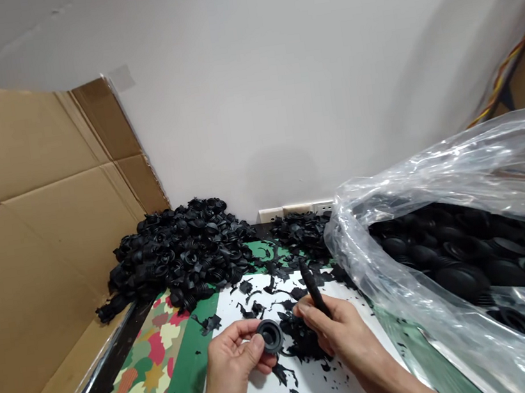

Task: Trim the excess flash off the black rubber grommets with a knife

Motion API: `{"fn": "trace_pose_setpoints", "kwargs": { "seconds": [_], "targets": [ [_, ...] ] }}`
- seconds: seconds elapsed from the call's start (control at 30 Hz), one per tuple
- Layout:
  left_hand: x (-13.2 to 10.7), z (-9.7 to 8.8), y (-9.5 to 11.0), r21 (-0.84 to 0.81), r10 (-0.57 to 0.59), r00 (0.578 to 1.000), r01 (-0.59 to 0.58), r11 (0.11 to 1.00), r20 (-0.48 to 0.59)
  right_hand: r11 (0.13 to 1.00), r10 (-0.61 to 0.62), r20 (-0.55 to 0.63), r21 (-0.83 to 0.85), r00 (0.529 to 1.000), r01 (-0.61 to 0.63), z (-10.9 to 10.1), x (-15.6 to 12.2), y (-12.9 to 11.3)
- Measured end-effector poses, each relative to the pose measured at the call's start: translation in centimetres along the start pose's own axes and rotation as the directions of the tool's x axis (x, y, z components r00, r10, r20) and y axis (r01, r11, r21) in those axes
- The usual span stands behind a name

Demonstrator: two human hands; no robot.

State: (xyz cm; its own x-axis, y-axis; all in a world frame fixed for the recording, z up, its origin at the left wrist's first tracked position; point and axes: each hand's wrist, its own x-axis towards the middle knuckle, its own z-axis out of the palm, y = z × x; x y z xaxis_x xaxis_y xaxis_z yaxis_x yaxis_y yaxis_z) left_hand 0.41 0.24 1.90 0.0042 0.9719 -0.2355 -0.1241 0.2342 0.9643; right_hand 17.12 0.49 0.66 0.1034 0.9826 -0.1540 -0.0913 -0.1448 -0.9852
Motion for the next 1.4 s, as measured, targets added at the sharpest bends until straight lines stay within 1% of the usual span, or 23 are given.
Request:
{"fn": "trace_pose_setpoints", "kwargs": {
  "seconds": [0.2, 0.37, 0.57, 0.63, 0.67, 0.73, 0.8, 0.83, 0.87, 0.93, 1.03, 1.1, 1.17, 1.27, 1.33, 1.4],
  "targets": [
    [0.2, 0.0, 0.0, -0.023, -0.019, 1.0, 0.018, 1.0, -0.015, 0.994, -0.012, 0.089, -0.103, 0.996, 0.021, 0.3, -0.3, 0.4],
    [0.4, 0.1, -0.1, -0.025, -0.019, 1.0, 0.019, 1.0, -0.012, 0.982, -0.089, 0.138, -0.153, 0.986, 0.11, 0.4, -0.4, 0.1],
    [0.5, 0.4, -0.2, -0.021, 0.001, 1.0, -0.002, 1.0, -0.028, 0.982, -0.097, 0.138, -0.146, 0.986, 0.117, 0.5, -0.6, -0.5],
    [0.4, 0.5, -0.4, 0.005, 0.046, 0.998, -0.045, 0.999, -0.045, 0.986, -0.089, 0.166, -0.127, 0.982, 0.111, 0.6, -0.7, -0.5],
    [0.4, 0.6, -0.6, 0.046, 0.09, 0.994, -0.087, 0.995, -0.055, 0.987, -0.08, 0.183, -0.12, 0.98, 0.103, 0.6, -0.7, -0.4],
    [0.3, 0.8, -0.8, 0.184, 0.229, 0.972, -0.215, 0.959, -0.057, 0.991, -0.06, 0.218, -0.103, 0.974, 0.084, 0.8, -0.7, 0.0],
    [0.1, 0.9, -1.0, 0.327, 0.363, 0.932, -0.344, 0.88, 0.004, 0.996, -0.053, 0.245, -0.059, 0.968, 0.069, 0.9, -0.5, 0.5],
    [0.0, 1.0, -1.0, 0.372, 0.395, 0.918, -0.384, 0.845, 0.05, 0.998, -0.051, 0.255, -0.032, 0.966, 0.061, 1.0, -0.4, 0.8],
    [-0.1, 1.0, -1.0, 0.392, 0.398, 0.912, -0.402, 0.827, 0.096, 0.999, -0.046, 0.262, -0.006, 0.964, 0.049, 1.0, -0.3, 1.2],
    [-0.2, 0.9, -0.8, 0.389, 0.362, 0.918, -0.397, 0.831, 0.163, 0.999, -0.013, 0.271, 0.032, 0.962, 0.005, 1.1, -0.1, 1.7],
    [0.0, 0.8, -0.5, 0.366, 0.328, 0.922, -0.383, 0.848, 0.203, 0.995, 0.062, 0.288, 0.062, 0.955, -0.083, 1.1, 0.1, 2.2],
    [0.2, 0.8, -0.4, 0.338, 0.307, 0.933, -0.355, 0.871, 0.19, 0.988, 0.098, 0.289, 0.088, 0.952, -0.128, 1.2, 0.2, 2.4],
    [0.4, 0.9, -0.5, 0.275, 0.27, 0.951, -0.303, 0.913, 0.151, 0.982, 0.115, 0.285, 0.114, 0.952, -0.152, 1.3, 0.3, 2.6],
    [0.6, 1.0, -0.8, 0.173, 0.215, 0.971, -0.231, 0.957, 0.106, 0.985, 0.112, 0.302, 0.094, 0.947, -0.146, 1.4, 0.4, 2.8],
    [0.6, 1.1, -0.9, 0.152, 0.169, 0.982, -0.181, 0.972, 0.089, 0.99, 0.107, 0.314, 0.057, 0.943, -0.131, 1.4, 0.3, 2.9],
    [0.5, 1.0, -0.8, 0.178, 0.138, 0.986, -0.152, 0.972, 0.09, 0.99, 0.11, 0.313, 0.046, 0.943, -0.131, 1.4, 0.3, 3.1]
  ]
}}
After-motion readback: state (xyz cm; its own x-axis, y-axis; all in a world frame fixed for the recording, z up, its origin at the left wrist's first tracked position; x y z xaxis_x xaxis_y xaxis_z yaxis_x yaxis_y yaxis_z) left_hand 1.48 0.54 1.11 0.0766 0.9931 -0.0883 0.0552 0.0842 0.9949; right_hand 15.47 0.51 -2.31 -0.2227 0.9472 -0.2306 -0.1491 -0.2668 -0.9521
